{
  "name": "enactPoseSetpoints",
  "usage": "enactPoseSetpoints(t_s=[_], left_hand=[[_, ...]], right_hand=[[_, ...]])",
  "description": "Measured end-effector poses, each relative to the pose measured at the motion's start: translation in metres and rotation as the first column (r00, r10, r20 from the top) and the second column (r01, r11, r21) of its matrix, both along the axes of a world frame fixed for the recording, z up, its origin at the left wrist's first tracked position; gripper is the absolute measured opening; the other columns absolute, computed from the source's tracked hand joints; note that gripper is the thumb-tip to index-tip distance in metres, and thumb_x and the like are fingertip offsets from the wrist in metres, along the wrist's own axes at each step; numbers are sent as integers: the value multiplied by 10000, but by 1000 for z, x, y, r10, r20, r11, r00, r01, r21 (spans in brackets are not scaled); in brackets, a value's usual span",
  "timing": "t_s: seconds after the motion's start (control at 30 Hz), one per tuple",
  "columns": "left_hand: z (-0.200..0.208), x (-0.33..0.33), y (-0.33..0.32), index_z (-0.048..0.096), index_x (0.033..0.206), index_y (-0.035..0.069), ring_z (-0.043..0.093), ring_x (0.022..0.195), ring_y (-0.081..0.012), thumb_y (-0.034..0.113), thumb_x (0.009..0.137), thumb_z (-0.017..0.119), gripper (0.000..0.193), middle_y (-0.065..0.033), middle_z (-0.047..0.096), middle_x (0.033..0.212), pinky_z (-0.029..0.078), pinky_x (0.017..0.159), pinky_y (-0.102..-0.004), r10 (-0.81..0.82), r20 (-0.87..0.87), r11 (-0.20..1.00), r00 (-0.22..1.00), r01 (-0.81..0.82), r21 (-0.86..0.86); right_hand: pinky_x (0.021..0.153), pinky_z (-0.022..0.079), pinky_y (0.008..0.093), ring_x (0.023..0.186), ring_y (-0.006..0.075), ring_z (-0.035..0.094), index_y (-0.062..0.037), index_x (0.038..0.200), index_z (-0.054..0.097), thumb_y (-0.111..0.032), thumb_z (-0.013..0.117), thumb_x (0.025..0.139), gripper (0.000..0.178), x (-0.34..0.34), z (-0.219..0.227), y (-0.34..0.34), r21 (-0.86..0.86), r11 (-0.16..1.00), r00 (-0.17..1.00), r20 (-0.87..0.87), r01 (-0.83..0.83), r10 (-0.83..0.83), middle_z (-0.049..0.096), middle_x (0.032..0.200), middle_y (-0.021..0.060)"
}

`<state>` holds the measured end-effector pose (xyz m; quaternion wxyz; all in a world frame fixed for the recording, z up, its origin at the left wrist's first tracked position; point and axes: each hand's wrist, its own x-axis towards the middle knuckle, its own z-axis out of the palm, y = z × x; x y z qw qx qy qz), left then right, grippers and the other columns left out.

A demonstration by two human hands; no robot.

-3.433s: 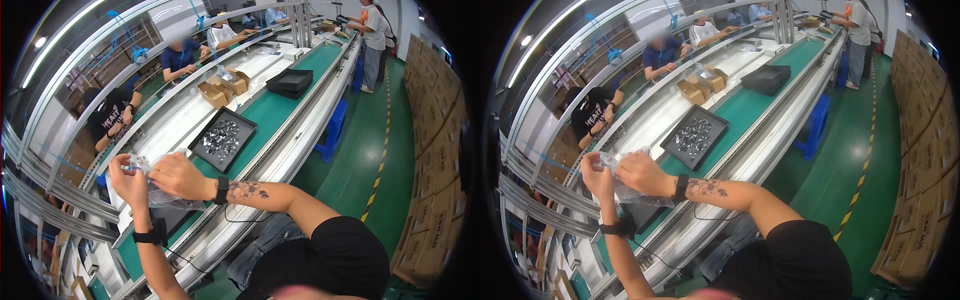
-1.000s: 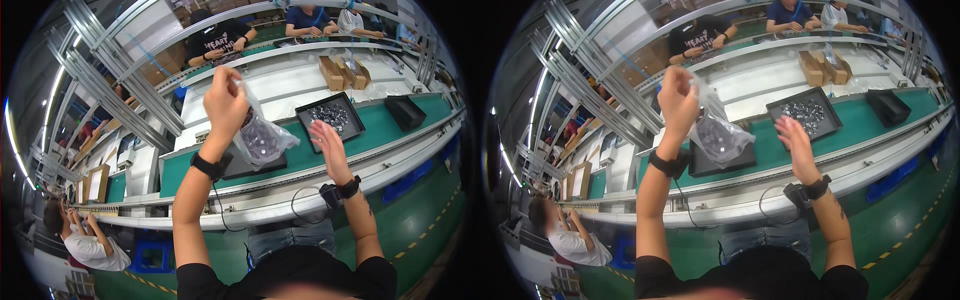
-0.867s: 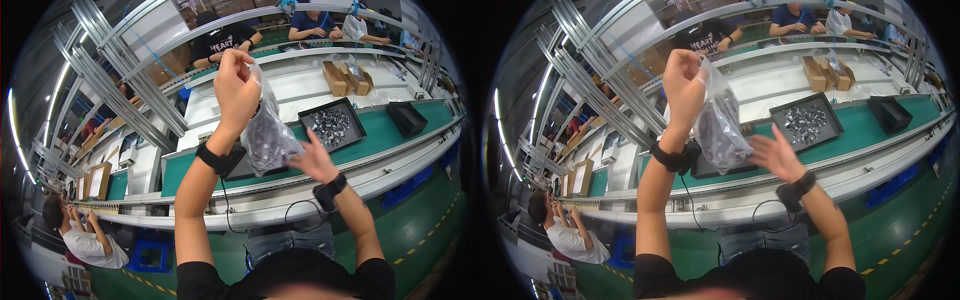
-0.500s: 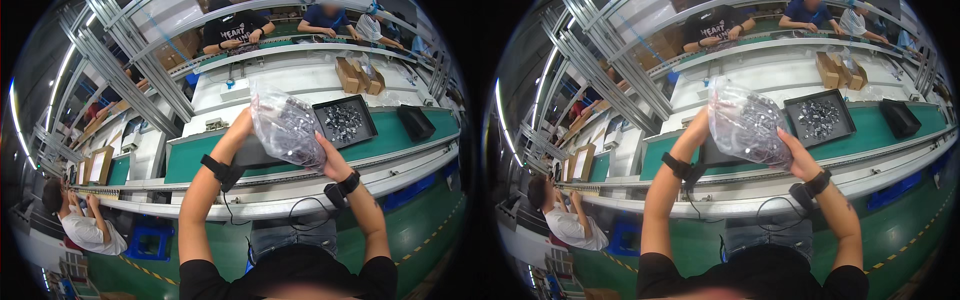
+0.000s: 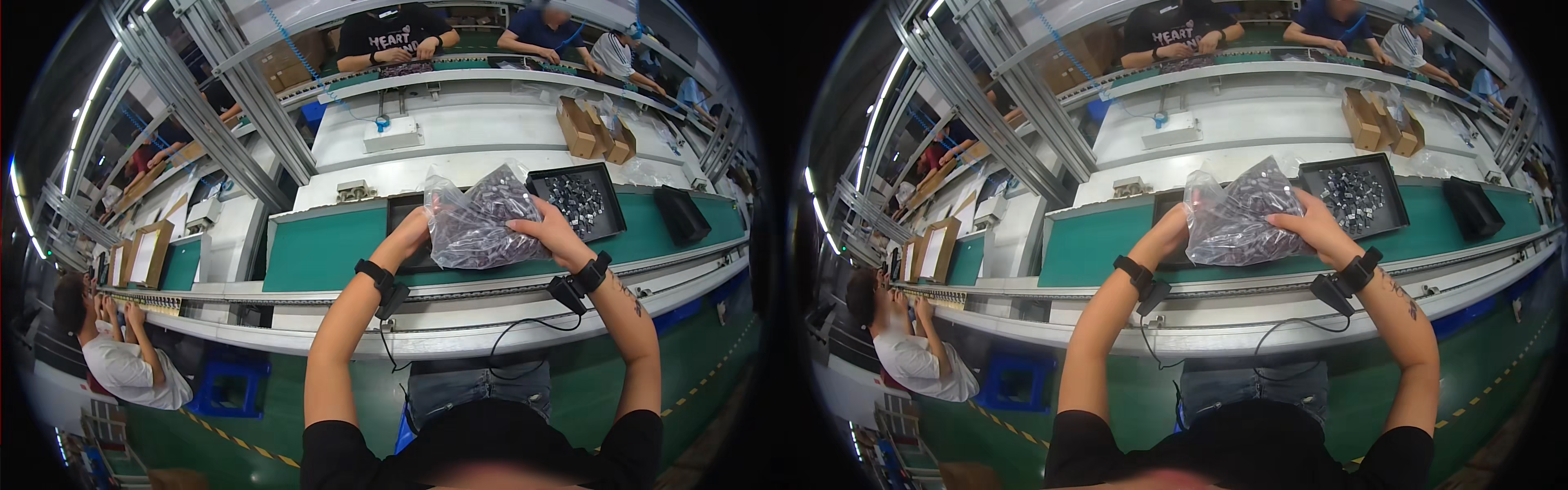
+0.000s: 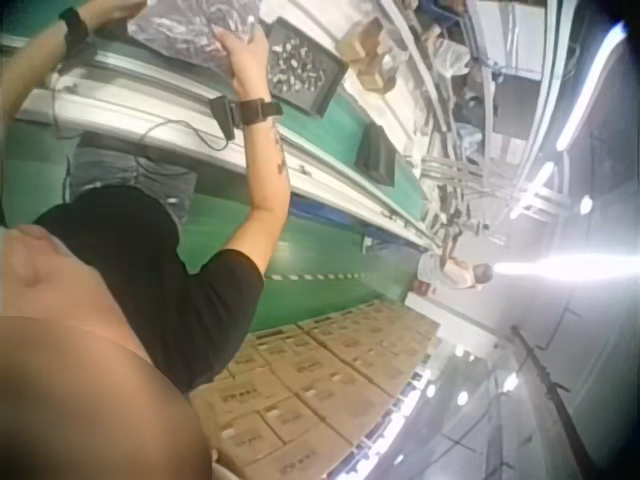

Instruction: Manually sort and arrange small electronic components from a bag into component trays on an assembly line.

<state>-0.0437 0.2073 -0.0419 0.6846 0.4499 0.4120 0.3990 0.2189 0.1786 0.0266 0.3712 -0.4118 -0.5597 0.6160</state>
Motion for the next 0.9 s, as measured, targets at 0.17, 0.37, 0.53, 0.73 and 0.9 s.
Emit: enactPoseSetpoints(t_s=[0.17, 0.37, 0.53, 0.73, 0.9], left_hand=[[-17, -12, 12, 586, 1094, 9, 536, 920, -142, 458, 964, 366, 517, -42, 612, 993, 430, 804, -309, 49, -49, 997, 998, -46, 64], [-23, -12, 20, 608, 1058, 9, 531, 905, -129, 479, 963, 345, 547, -42, 617, 985, 414, 793, -300, 103, -143, 984, 984, -79, 162], [-7, 0, 15, 599, 1090, 4, 538, 951, -142, 524, 952, 318, 607, -65, 618, 1030, 417, 816, -323, 123, -40, 990, 992, -120, 71], [17, 11, 1, 571, 1149, -1, 561, 953, -173, 546, 946, 306, 640, -100, 611, 1080, 436, 807, -311, 157, -73, 985, 985, -162, -61], [12, 9, -1, 556, 1160, -8, 581, 913, -193, 562, 931, 335, 653, -107, 611, 1076, 445, 800, -301, 158, 144, 973, 977, -129, -192]], right_hand=[[796, 482, 248, 897, 120, 595, 33, 1164, 517, -38, 658, 774, 421, -14, 18, 14, 41, 999, 998, 54, -30, 28, 621, 1032, 72], [779, 484, 248, 849, 123, 605, 55, 1112, 544, -47, 648, 780, 362, -18, 35, 31, -40, 997, 993, 87, -70, 74, 632, 1000, 84], [767, 485, 250, 835, 126, 608, 68, 1099, 546, -45, 632, 791, 339, -18, 34, 37, -90, 995, 999, 29, -41, 44, 634, 997, 89], [765, 486, 253, 841, 135, 611, 78, 1090, 546, -32, 625, 790, 330, -23, 31, 34, -63, 997, 998, 48, -36, 39, 637, 986, 98], [749, 498, 262, 825, 147, 618, 67, 1073, 559, -20, 631, 774, 319, -31, 25, 28, -10, 1000, 999, 33, -26, 27, 640, 950, 107]])
